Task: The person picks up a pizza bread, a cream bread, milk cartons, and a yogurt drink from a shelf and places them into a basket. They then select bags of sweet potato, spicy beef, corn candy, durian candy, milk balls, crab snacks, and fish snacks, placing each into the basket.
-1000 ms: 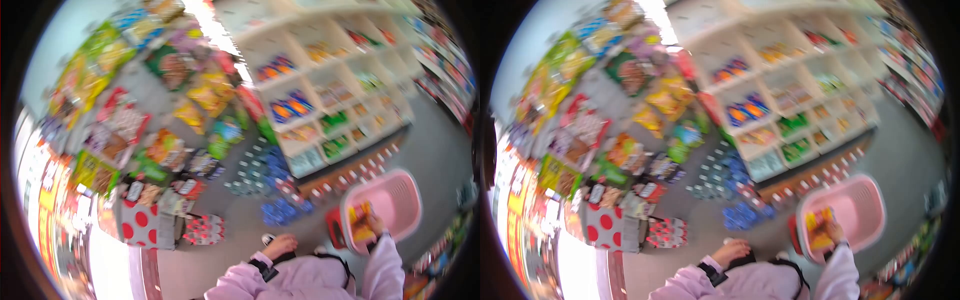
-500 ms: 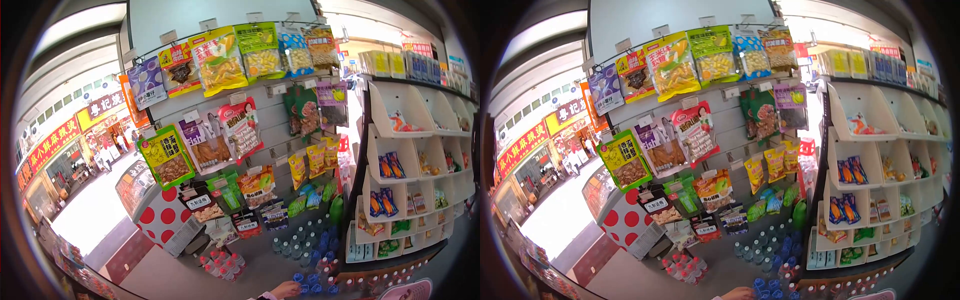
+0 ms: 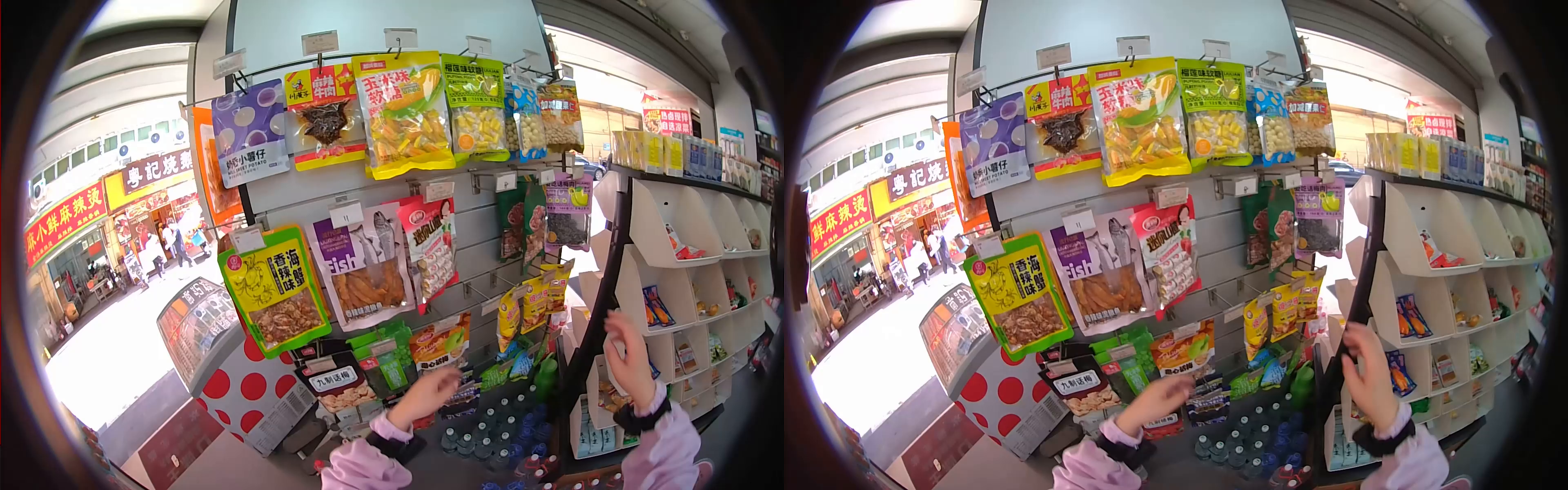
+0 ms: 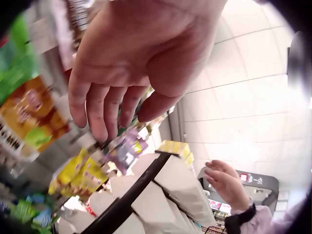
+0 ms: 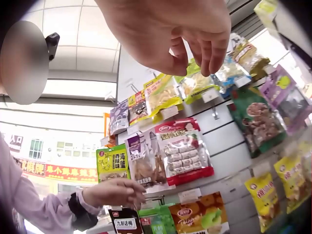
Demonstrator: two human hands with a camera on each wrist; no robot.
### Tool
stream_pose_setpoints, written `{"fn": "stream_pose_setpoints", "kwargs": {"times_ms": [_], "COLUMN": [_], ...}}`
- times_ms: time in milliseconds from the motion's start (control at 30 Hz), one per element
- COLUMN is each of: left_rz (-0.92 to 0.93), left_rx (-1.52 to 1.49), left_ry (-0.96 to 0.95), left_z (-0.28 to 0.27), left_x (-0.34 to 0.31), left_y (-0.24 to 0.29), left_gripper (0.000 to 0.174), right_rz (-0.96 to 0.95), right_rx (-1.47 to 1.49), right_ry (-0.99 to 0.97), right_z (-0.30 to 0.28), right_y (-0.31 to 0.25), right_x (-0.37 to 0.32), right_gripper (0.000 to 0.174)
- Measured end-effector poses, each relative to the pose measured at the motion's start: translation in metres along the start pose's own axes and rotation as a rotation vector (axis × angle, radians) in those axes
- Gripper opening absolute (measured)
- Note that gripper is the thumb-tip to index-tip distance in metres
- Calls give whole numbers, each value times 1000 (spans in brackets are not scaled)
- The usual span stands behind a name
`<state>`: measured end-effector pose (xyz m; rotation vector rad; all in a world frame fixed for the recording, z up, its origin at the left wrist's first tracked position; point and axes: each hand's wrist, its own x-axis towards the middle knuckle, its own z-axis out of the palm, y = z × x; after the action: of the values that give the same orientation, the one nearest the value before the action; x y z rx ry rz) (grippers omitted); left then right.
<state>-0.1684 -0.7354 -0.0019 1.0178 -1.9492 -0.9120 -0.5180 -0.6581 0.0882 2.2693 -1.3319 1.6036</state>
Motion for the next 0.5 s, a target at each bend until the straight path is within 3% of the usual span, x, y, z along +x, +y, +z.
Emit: {"fn": "stream_pose_setpoints", "kwargs": {"times_ms": [100, 267, 367, 500], "left_rz": [296, 481, 542, 577], "left_rx": [143, 205, 352, 535], "left_ry": [156, 424, 645, 875], "left_z": [-65, -148, -181, -225], "left_x": [28, 88, 116, 167], "left_y": [71, 141, 182, 184], "left_gripper": [28, 30, 38, 47], "right_rz": [-141, -246, -178, -59], "right_rx": [69, 205, 269, 470], "right_ry": [-34, -34, -5, 47], "right_z": [42, 110, 143, 187], "right_y": [-17, -16, -14, -12], "right_x": [78, 203, 269, 327], "right_gripper": [42, 39, 43, 53]}}
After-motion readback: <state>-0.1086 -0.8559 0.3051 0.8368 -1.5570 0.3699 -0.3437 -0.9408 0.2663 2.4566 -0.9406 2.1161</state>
